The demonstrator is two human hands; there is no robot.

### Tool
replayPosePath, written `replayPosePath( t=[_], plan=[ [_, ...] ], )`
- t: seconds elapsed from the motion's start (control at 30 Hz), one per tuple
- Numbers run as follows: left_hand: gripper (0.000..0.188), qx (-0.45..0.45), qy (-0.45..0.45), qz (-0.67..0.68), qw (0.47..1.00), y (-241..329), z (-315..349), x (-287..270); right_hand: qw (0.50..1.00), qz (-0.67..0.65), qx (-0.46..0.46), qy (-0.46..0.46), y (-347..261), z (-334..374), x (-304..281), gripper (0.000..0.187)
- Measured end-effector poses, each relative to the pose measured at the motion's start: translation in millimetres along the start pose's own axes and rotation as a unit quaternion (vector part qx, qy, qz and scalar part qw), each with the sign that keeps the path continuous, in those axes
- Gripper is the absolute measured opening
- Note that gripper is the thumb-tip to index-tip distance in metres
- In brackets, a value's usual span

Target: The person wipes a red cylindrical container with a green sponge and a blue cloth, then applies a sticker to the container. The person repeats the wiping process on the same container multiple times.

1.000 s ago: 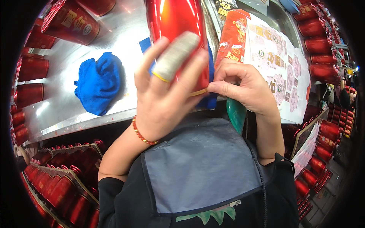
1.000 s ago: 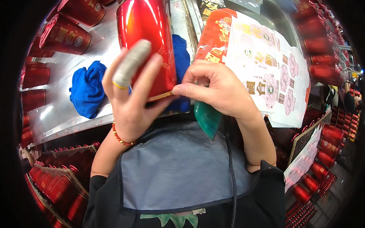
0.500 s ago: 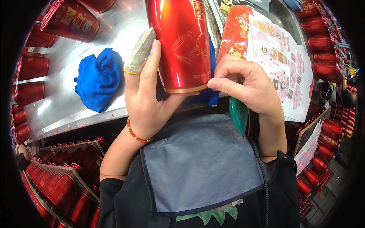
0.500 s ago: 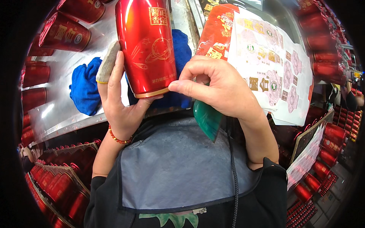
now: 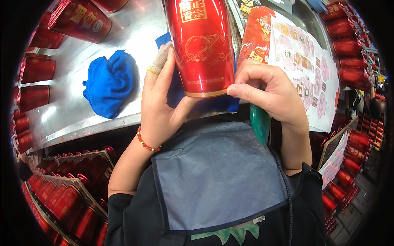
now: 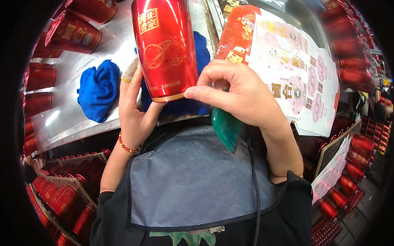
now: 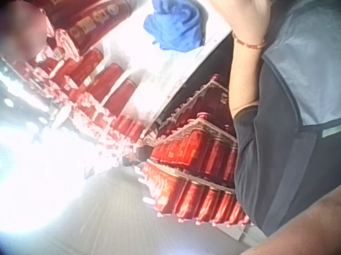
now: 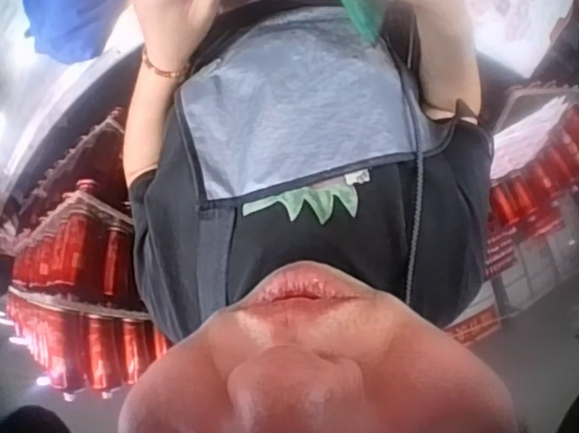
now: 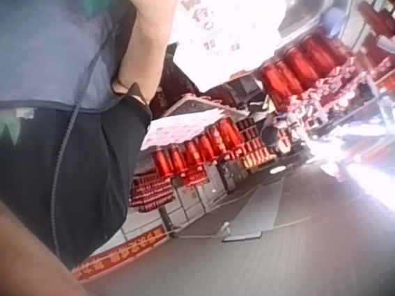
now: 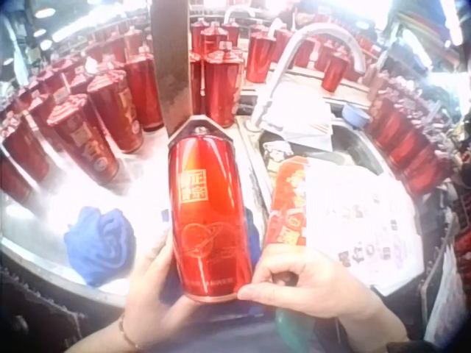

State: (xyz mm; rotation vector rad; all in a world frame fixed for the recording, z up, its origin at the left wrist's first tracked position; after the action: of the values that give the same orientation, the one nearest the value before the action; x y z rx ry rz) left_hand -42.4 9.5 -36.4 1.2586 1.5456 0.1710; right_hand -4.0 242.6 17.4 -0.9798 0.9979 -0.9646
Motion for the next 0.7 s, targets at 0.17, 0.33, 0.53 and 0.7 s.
replayPosePath(
  t=[0.17, 0.33, 0.53, 0.7],
  plan=[
    [0.083, 0.003, 0.014, 0.011, 1.000, 8, 5, -11, 1.000, 0.016, 0.005, -0.008, -1, -1, 0, 0.019],
    [0.048, 0.129, 0.053, -0.028, 0.990, 22, 29, -18, 1.000, 0.003, 0.002, 0.001, -3, 0, 3, 0.021],
    [0.038, 0.225, 0.078, -0.074, 0.968, 34, 18, -10, 1.000, 0.008, 0.005, 0.004, -2, 2, 3, 0.020],
    [0.035, 0.264, 0.115, -0.075, 0.955, 38, 1, 7, 1.000, -0.028, 0.002, 0.009, 3, 2, 5, 0.017]
  ],
)
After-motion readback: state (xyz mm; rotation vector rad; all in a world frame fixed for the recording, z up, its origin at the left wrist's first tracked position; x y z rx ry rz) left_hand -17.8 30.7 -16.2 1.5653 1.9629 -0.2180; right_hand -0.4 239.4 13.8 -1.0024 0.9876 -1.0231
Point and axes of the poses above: each hand's wrist, its own z-axis away from the middle knuckle, its own x-axis out of the palm, y = z × x, the point moved 2 cm from there along -z, towards the middle knuckle
